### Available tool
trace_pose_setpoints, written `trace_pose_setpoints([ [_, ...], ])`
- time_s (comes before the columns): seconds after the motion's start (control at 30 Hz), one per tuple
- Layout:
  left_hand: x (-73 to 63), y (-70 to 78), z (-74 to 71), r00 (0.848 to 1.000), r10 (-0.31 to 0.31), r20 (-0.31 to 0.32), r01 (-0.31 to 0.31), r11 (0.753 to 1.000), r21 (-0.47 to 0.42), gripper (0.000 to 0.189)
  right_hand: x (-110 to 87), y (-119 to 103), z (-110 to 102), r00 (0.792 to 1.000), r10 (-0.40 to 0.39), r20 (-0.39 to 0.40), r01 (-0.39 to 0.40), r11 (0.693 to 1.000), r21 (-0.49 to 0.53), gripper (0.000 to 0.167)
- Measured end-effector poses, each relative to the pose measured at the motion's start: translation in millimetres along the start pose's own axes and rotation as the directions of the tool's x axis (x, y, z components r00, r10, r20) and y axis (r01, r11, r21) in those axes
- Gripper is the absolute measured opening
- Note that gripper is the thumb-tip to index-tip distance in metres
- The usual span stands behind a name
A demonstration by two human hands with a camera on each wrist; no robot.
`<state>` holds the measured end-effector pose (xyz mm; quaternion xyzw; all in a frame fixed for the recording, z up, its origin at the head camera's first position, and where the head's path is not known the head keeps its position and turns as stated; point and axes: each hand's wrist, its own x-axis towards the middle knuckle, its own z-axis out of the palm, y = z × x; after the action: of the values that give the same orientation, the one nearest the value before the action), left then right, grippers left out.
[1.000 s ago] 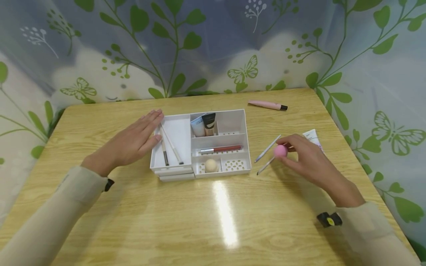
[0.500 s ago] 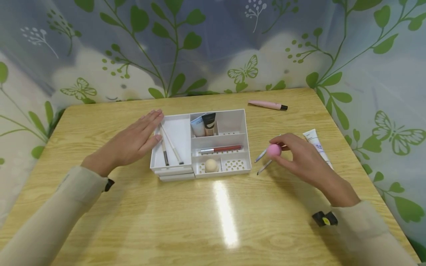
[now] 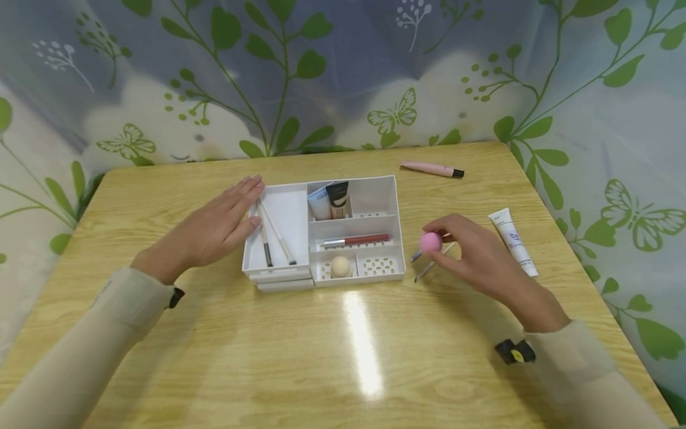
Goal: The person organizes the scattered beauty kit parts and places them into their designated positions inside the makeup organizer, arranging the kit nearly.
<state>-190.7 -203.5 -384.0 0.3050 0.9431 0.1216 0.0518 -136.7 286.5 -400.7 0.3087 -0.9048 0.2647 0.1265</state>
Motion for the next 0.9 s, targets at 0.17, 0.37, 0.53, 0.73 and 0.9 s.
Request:
trace_pose_setpoints([
  [0.17,-0.2,0.4,-0.1,1.000,-0.001,-0.001,0.001,1.000,0.002,0.073,3.8,-4,0,1.000,-0.024,-0.004,0.024,1.000,0.009,0.051],
  [0.37,-0.6,0.8,-0.7,1.000,-0.006,0.004,0.006,1.000,-0.003,0.073,7.2,-9,-1,1.000,-0.029,0.002,0.029,1.000,0.011,0.050],
  [0.53,-0.5,1.1,-0.7,1.000,-0.007,0.004,0.007,1.000,0.001,0.073,10.4,-14,-2,0.999,-0.046,0.001,0.046,0.999,0.013,0.050],
  [0.73,-0.5,0.9,-0.4,1.000,-0.001,-0.004,0.001,1.000,0.000,0.072,12.7,-19,-1,0.999,-0.039,0.011,0.039,0.999,0.014,0.046],
  [0.9,-0.6,1.2,-0.3,1.000,-0.003,-0.003,0.003,1.000,-0.008,0.072,15.6,-23,0,0.999,-0.041,0.028,0.040,0.999,0.036,0.046],
])
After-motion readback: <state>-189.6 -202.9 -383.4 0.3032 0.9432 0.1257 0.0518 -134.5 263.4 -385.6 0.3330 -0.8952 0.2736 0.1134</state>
